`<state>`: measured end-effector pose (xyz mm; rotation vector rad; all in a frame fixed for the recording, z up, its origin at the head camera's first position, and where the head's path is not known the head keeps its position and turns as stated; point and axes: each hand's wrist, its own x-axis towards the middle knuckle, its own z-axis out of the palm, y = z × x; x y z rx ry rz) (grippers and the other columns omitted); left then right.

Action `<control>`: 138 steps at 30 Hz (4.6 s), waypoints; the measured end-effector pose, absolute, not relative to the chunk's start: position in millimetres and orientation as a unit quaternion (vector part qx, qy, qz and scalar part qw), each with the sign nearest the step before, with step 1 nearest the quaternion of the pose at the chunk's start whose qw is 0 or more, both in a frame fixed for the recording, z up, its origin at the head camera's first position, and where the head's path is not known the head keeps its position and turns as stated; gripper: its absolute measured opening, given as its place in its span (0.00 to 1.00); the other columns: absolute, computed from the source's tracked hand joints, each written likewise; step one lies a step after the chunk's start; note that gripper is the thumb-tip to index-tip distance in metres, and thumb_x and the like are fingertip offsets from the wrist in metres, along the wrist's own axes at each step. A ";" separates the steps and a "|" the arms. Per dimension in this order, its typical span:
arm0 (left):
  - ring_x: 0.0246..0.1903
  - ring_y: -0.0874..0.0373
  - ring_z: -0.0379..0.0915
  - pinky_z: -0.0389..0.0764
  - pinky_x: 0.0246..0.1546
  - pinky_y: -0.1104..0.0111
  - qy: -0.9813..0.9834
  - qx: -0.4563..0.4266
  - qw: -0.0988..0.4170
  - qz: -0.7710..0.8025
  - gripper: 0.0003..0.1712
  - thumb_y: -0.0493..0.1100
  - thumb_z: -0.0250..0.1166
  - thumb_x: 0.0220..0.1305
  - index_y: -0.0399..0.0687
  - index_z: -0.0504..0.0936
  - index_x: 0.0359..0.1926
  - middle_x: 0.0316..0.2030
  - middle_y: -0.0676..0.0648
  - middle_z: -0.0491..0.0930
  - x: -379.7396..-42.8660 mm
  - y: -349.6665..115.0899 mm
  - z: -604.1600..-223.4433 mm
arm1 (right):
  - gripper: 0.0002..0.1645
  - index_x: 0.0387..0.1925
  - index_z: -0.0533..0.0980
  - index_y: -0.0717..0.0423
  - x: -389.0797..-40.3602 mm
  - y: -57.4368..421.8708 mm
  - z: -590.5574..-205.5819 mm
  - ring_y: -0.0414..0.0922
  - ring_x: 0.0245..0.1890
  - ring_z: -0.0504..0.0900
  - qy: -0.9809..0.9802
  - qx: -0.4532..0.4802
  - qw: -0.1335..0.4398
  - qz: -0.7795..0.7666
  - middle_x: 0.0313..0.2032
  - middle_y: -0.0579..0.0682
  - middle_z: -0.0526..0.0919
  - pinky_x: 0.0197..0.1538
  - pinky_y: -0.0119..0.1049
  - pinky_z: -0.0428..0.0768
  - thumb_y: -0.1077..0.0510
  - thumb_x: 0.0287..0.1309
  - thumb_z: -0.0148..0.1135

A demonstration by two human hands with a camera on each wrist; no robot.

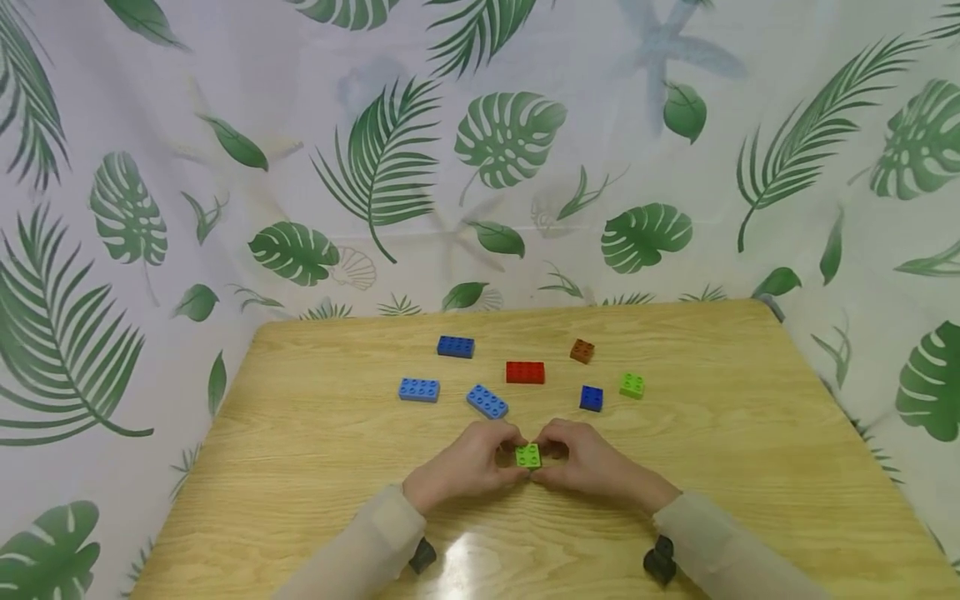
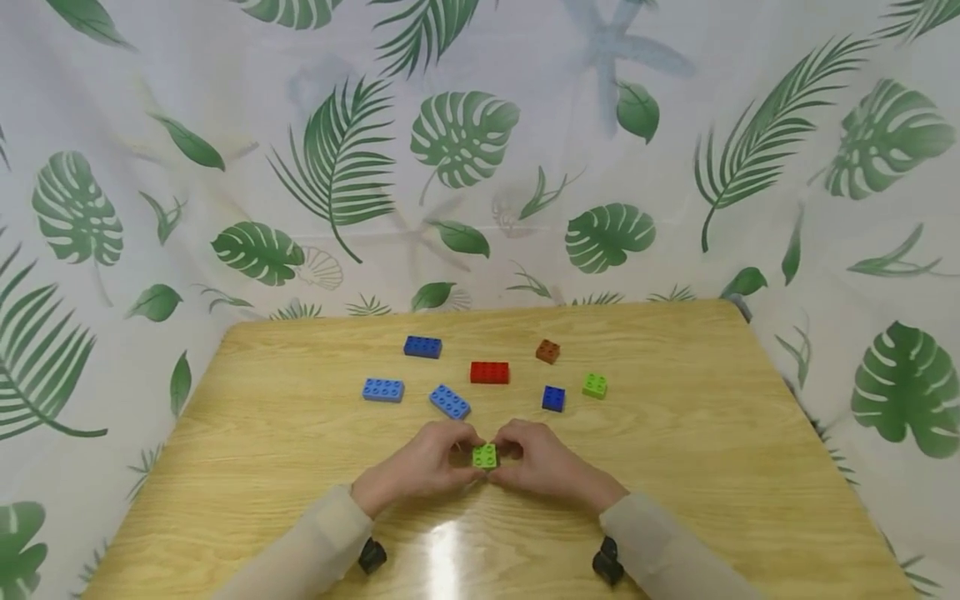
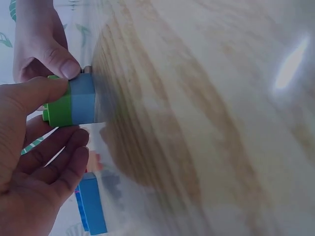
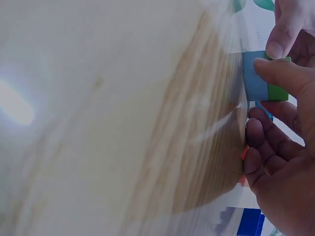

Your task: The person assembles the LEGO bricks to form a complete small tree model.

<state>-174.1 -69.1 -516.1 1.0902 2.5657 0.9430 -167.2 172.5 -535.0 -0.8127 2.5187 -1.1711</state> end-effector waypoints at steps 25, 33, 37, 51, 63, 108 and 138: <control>0.39 0.68 0.78 0.81 0.44 0.73 0.833 0.275 0.171 0.448 0.19 0.49 0.78 0.63 0.54 0.85 0.52 0.40 0.58 0.82 -177.2 -72.7 -537.4 | 0.30 0.62 0.80 0.61 -186.5 222.7 -514.8 0.43 0.39 0.77 0.909 -0.235 0.024 -0.343 0.44 0.52 0.83 0.41 0.34 0.79 0.56 0.60 0.77; 0.39 0.68 0.78 0.81 0.44 0.73 0.829 0.279 0.168 0.454 0.19 0.48 0.78 0.63 0.54 0.85 0.53 0.41 0.57 0.82 -178.1 -74.0 -541.2 | 0.33 0.66 0.77 0.62 -194.6 244.2 -518.9 0.37 0.30 0.76 0.915 -0.155 0.010 -0.374 0.37 0.49 0.82 0.35 0.32 0.78 0.57 0.62 0.76; 0.39 0.67 0.78 0.81 0.44 0.73 0.827 0.280 0.167 0.458 0.19 0.48 0.78 0.63 0.54 0.85 0.53 0.41 0.56 0.83 -178.1 -74.1 -542.2 | 0.35 0.68 0.74 0.65 -198.0 248.0 -520.8 0.38 0.29 0.76 0.913 -0.134 0.018 -0.385 0.34 0.48 0.83 0.36 0.32 0.78 0.56 0.63 0.75; 0.40 0.67 0.78 0.81 0.45 0.73 0.828 0.275 0.169 0.459 0.19 0.49 0.78 0.64 0.53 0.85 0.53 0.42 0.55 0.83 -175.4 -74.1 -540.7 | 0.29 0.62 0.79 0.66 -208.6 249.6 -539.3 0.38 0.24 0.76 0.922 -0.100 0.024 -0.373 0.28 0.45 0.84 0.33 0.32 0.75 0.54 0.64 0.74; 0.41 0.66 0.78 0.81 0.46 0.73 0.825 0.266 0.175 0.468 0.19 0.48 0.78 0.63 0.53 0.85 0.54 0.43 0.55 0.84 -173.8 -74.2 -537.8 | 0.30 0.63 0.79 0.67 -211.4 248.6 -537.4 0.38 0.24 0.77 0.922 -0.105 0.041 -0.369 0.28 0.46 0.86 0.36 0.33 0.76 0.53 0.66 0.73; 0.43 0.65 0.80 0.81 0.48 0.73 0.827 0.263 0.171 0.467 0.18 0.48 0.78 0.64 0.52 0.85 0.52 0.43 0.54 0.84 -174.6 -74.1 -538.8 | 0.30 0.64 0.80 0.64 -173.7 187.7 -508.2 0.33 0.24 0.73 0.861 -0.253 0.141 -0.417 0.28 0.41 0.82 0.29 0.28 0.74 0.53 0.65 0.74; 0.40 0.67 0.79 0.82 0.46 0.73 0.823 0.275 0.158 0.471 0.13 0.44 0.78 0.63 0.53 0.85 0.46 0.40 0.56 0.84 -174.6 -72.8 -540.8 | 0.24 0.60 0.84 0.60 -163.2 173.7 -505.2 0.27 0.17 0.62 0.877 -0.328 0.089 -0.339 0.16 0.33 0.68 0.25 0.25 0.63 0.56 0.64 0.73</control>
